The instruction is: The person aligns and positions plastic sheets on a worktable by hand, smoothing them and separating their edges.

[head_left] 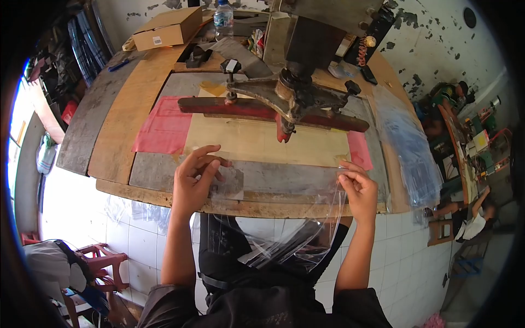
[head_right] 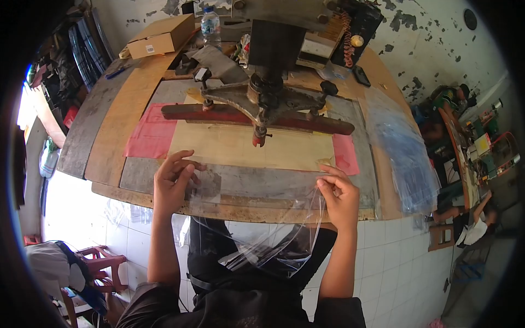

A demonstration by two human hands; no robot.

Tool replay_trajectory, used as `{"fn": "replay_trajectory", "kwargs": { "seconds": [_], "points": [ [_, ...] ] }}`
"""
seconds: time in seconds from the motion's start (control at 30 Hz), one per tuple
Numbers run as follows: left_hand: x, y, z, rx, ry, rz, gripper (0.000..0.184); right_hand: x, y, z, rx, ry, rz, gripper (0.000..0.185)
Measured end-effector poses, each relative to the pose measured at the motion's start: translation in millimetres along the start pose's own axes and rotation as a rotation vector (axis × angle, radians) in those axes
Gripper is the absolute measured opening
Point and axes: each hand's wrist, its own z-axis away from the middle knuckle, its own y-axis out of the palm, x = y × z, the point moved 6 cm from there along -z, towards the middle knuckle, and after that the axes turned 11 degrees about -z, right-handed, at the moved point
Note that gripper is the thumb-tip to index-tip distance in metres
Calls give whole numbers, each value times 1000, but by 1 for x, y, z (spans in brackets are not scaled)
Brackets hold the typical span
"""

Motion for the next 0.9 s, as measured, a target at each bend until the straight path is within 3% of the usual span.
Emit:
{"fn": "replay_trajectory", "kwargs": {
  "seconds": [0.17, 0.23, 0.27, 0.4, 0.43, 0.5, 0.7, 0.8, 0.9],
  "points": [
    [-10, -3, 12, -68, 92, 23, 37, -5, -1, 25, -77, 4, -2, 17],
    [-21, -4, 33, -120, 320, -319, 29, 4, 4, 46, -179, -13, -57, 16],
    [-18, -2, 43, -115, 314, -317, 29, -2, 7, 55, -179, -6, -54, 16],
    [-6, 10, 84, -264, 486, -367, 19, -39, 10, 85, -268, -157, -37, 19],
    [-3, 12, 93, -338, 523, -352, 18, -36, 13, 87, -263, -342, 20, 20],
    [3, 15, 104, -369, 549, -374, 18, -28, 17, 94, -249, -597, 152, 20],
    [11, 17, 111, -419, 582, -323, 18, -30, 22, 92, -245, -713, 371, 21],
    [9, 19, 111, -330, 588, -382, 9, -36, 23, 90, -279, -761, 374, 23],
    [13, 19, 112, -311, 551, -370, 12, -42, 21, 90, -236, -690, 436, 24]
  ]
}}
